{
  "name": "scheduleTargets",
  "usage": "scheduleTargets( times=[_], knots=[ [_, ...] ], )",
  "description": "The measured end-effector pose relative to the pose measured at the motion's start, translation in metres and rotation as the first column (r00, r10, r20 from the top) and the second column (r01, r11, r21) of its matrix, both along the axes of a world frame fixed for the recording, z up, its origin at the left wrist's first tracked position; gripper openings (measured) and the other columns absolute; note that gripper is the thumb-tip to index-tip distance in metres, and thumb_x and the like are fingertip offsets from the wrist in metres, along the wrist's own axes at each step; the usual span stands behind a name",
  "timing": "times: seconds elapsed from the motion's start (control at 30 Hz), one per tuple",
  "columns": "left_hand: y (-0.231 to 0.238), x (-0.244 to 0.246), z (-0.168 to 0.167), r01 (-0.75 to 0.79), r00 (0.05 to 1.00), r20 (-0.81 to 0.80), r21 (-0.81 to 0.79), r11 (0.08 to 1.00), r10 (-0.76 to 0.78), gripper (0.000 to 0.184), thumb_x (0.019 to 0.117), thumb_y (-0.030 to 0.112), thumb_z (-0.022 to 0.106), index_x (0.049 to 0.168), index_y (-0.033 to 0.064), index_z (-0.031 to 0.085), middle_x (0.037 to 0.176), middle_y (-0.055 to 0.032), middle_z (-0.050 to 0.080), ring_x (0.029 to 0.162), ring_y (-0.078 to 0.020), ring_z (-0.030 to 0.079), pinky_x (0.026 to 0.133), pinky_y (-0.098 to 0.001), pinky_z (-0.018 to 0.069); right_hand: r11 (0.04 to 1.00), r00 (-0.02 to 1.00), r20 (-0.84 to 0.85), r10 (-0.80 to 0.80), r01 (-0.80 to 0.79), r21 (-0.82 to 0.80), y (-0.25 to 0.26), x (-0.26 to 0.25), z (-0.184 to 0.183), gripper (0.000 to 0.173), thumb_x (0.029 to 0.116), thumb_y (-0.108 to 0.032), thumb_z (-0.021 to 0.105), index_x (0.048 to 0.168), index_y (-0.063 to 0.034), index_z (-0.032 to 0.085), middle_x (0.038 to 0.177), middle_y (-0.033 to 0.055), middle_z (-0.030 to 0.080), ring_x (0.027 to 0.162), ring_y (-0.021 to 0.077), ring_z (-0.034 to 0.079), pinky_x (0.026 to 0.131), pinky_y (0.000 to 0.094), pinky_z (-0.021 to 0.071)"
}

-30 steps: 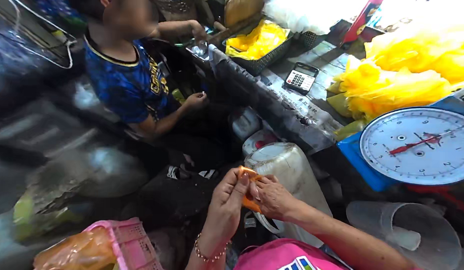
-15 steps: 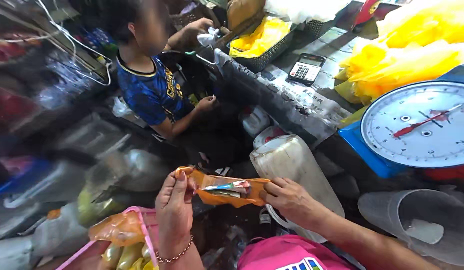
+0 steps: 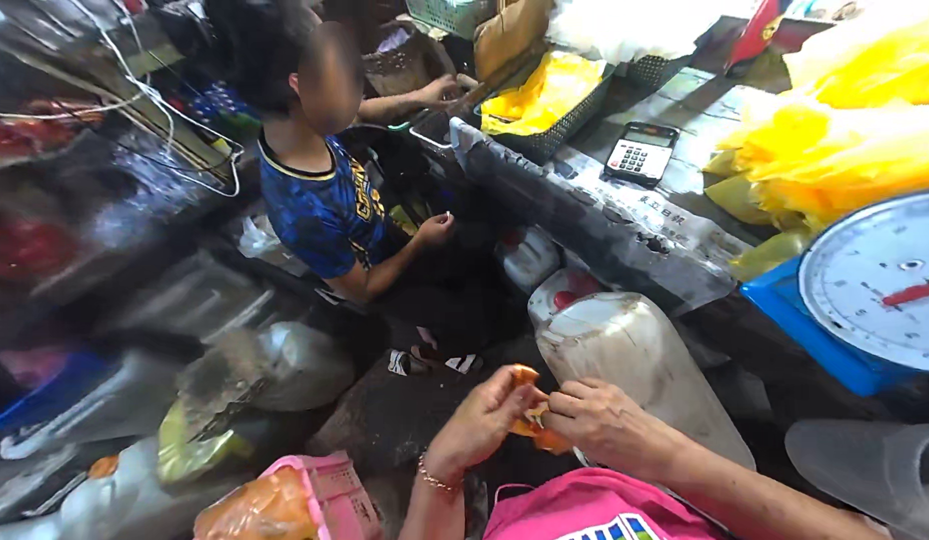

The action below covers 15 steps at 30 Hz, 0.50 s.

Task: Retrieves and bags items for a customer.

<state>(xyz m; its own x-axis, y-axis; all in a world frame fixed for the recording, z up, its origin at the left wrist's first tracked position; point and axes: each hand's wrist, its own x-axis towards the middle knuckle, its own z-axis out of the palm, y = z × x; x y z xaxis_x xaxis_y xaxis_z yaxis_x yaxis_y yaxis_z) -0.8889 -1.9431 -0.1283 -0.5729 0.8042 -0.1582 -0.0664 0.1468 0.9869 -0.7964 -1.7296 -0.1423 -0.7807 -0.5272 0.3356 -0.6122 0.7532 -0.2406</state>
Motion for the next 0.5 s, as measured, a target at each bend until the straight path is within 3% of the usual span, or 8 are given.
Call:
scheduleTargets(
  times=[0.07,0.17,0.23,0.27,0.3,0.37,0.5],
  knots=[
    [-0.003,-0.022,-0.011,0.139,0.99,-0.014,-0.034,0.99,-0.14,0.044,0.1102,0.033,0.038,0.132,-0.001,0.057,0.111,-0.0068,0.068,0.101,-0.0086,0.066,0.094,-0.0328,0.0549,0.998,0.998,-0.013,-0.056,0.056,-0.003,-0.017,-0.023,-0.004,0.01,0.0943,-0.012,0.061,0.09,-0.0126,0.07,0.089,0.0055,0.07,0.082,0.0237,0.07,0.064,0.0384,0.0582],
    [-0.012,-0.048,-0.023,0.227,0.974,0.007,-0.092,0.97,-0.227,0.057,0.1068,0.048,0.041,0.133,0.0015,0.059,0.114,-0.0118,0.069,0.107,-0.0156,0.066,0.098,-0.0429,0.0525,0.982,0.98,0.067,-0.189,0.19,-0.018,-0.037,-0.059,-0.004,0.012,0.0897,-0.019,0.063,0.092,-0.0107,0.07,0.087,0.0066,0.073,0.081,0.0255,0.074,0.064,0.0429,0.0602],
    [-0.019,-0.064,-0.031,0.248,0.969,0.032,-0.088,0.965,-0.247,0.055,0.1023,0.046,0.053,0.137,0.004,0.058,0.119,-0.0125,0.069,0.111,-0.018,0.066,0.102,-0.0457,0.051,0.96,0.928,0.285,-0.241,0.271,-0.073,-0.046,-0.08,0.003,0.02,0.0792,-0.013,0.073,0.099,-0.0087,0.069,0.085,0.0088,0.072,0.076,0.0286,0.073,0.061,0.049,0.0602],
    [-0.024,-0.074,-0.033,0.286,0.958,0.033,-0.098,0.953,-0.284,0.06,0.1004,0.046,0.058,0.143,0.0051,0.053,0.126,-0.0142,0.067,0.118,-0.0206,0.064,0.106,-0.0484,0.0483,0.946,0.865,0.438,-0.244,0.311,-0.088,-0.049,-0.09,0.009,0.026,0.0792,-0.01,0.075,0.104,-0.0071,0.068,0.085,0.0103,0.071,0.075,0.0303,0.073,0.061,0.0531,0.0596],
    [-0.028,-0.084,-0.033,0.315,0.949,0.028,-0.12,0.941,-0.314,0.063,0.0988,0.046,0.062,0.146,0.0057,0.051,0.127,-0.0152,0.067,0.119,-0.0227,0.064,0.106,-0.0507,0.0477,0.935,0.774,0.589,-0.231,0.345,-0.087,-0.05,-0.1,0.015,0.028,0.0854,-0.011,0.073,0.112,-0.006,0.065,0.087,0.011,0.071,0.077,0.0306,0.072,0.066,0.0555,0.0589],
    [-0.036,-0.104,-0.032,0.332,0.942,0.01,-0.189,0.924,-0.337,0.058,0.0981,0.046,0.063,0.137,0.0035,0.057,0.115,-0.0165,0.07,0.109,-0.0261,0.067,0.099,-0.0532,0.0513,0.914,0.627,0.758,-0.181,0.391,-0.106,-0.049,-0.117,0.018,0.032,0.0959,-0.019,0.069,0.123,-0.0054,0.061,0.092,0.0101,0.071,0.083,0.026,0.071,0.076,0.0512,0.0596],
    [-0.047,-0.127,-0.026,0.291,0.949,-0.047,-0.264,0.92,-0.313,0.046,0.1047,0.047,0.052,0.115,0.0029,0.064,0.092,-0.0128,0.067,0.088,-0.0246,0.066,0.082,-0.0496,0.0534,0.887,0.565,0.823,-0.066,0.41,-0.211,-0.051,-0.136,0.012,0.042,0.0972,-0.018,0.066,0.135,-0.0026,0.055,0.102,0.0122,0.071,0.088,0.0211,0.071,0.079,0.0418,0.0596]
  ],
)
